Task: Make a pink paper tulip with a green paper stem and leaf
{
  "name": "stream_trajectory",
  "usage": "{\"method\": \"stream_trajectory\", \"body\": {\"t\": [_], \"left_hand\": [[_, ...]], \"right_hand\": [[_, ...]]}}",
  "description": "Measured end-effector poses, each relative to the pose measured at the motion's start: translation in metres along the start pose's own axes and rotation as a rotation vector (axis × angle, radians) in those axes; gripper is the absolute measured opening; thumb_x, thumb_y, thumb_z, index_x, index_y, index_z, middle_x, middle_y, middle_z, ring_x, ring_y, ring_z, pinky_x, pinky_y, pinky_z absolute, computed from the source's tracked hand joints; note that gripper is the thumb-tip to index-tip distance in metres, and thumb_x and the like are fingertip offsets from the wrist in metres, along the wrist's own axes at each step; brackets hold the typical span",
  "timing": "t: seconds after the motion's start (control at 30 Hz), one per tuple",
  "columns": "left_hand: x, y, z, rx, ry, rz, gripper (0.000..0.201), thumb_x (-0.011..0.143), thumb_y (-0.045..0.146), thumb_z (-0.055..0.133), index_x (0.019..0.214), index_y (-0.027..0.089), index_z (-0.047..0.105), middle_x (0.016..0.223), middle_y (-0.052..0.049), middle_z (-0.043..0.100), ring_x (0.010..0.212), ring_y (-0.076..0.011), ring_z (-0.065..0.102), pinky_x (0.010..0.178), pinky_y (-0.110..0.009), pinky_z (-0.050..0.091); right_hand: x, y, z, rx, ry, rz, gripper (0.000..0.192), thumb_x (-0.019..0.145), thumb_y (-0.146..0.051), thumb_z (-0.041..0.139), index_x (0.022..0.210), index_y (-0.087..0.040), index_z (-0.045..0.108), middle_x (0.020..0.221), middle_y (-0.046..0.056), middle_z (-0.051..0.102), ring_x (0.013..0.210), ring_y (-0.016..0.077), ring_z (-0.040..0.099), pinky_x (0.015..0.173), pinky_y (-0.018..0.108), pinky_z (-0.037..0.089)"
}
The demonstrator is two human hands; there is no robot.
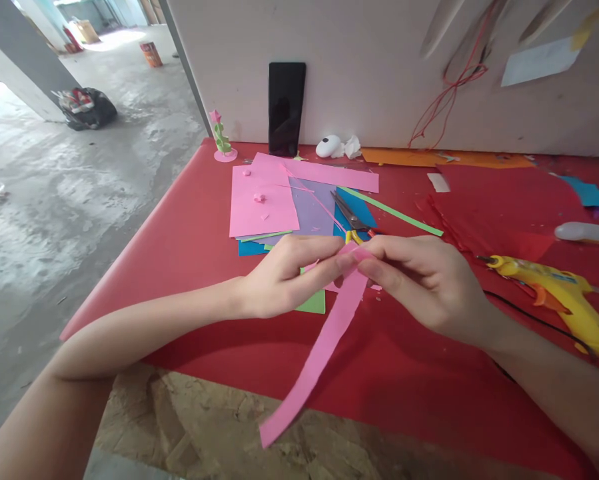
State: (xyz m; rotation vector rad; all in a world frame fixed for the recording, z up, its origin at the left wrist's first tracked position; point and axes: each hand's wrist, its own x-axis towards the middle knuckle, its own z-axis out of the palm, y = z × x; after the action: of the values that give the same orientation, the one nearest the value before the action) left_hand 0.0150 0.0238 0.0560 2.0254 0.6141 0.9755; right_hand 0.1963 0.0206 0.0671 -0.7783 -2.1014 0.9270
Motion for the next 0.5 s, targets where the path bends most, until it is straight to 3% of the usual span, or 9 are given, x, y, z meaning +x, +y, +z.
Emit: {"method": "stream_trajectory", "body": {"t": [0.23,0.37,0.5], "left_hand": [[0.005,0.0004,-0.0043,0.149,-0.057,0.123,0.032,0.091,0.017,0.035,0.06,0.02,0.032,0.053,0.004,0.036,0.049,-0.0081,0.034,0.053,-0.024,0.034],[0.0047,-0.0028,-0.0037,0.13,-0.082,0.189,0.027,0.089,0.015,0.039,0.062,0.02,0.035,0.055,0.004,0.04,0.051,-0.0086,0.033,0.057,-0.024,0.036],[0.0039,-0.0058,-0.0035,0.069,-0.087,0.214,0.026,0.086,0.011,0.042,0.062,0.019,0.038,0.055,0.004,0.042,0.052,-0.0081,0.035,0.059,-0.024,0.037]], "right_hand": [[0.0043,0.0057,0.0006,0.145,-0.123,0.052,0.04,0.091,-0.039,0.048,0.058,-0.019,0.041,0.051,-0.005,0.031,0.046,0.0062,0.028,0.042,0.024,0.025],[0.0017,0.005,0.0034,0.201,-0.136,0.07,0.037,0.089,-0.035,0.053,0.058,-0.017,0.044,0.053,-0.005,0.033,0.048,0.0054,0.029,0.043,0.024,0.024],[-0.0002,0.0053,0.0015,0.264,-0.174,0.121,0.046,0.088,-0.042,0.053,0.052,-0.017,0.038,0.051,-0.004,0.028,0.048,0.0061,0.026,0.044,0.026,0.021]]}}
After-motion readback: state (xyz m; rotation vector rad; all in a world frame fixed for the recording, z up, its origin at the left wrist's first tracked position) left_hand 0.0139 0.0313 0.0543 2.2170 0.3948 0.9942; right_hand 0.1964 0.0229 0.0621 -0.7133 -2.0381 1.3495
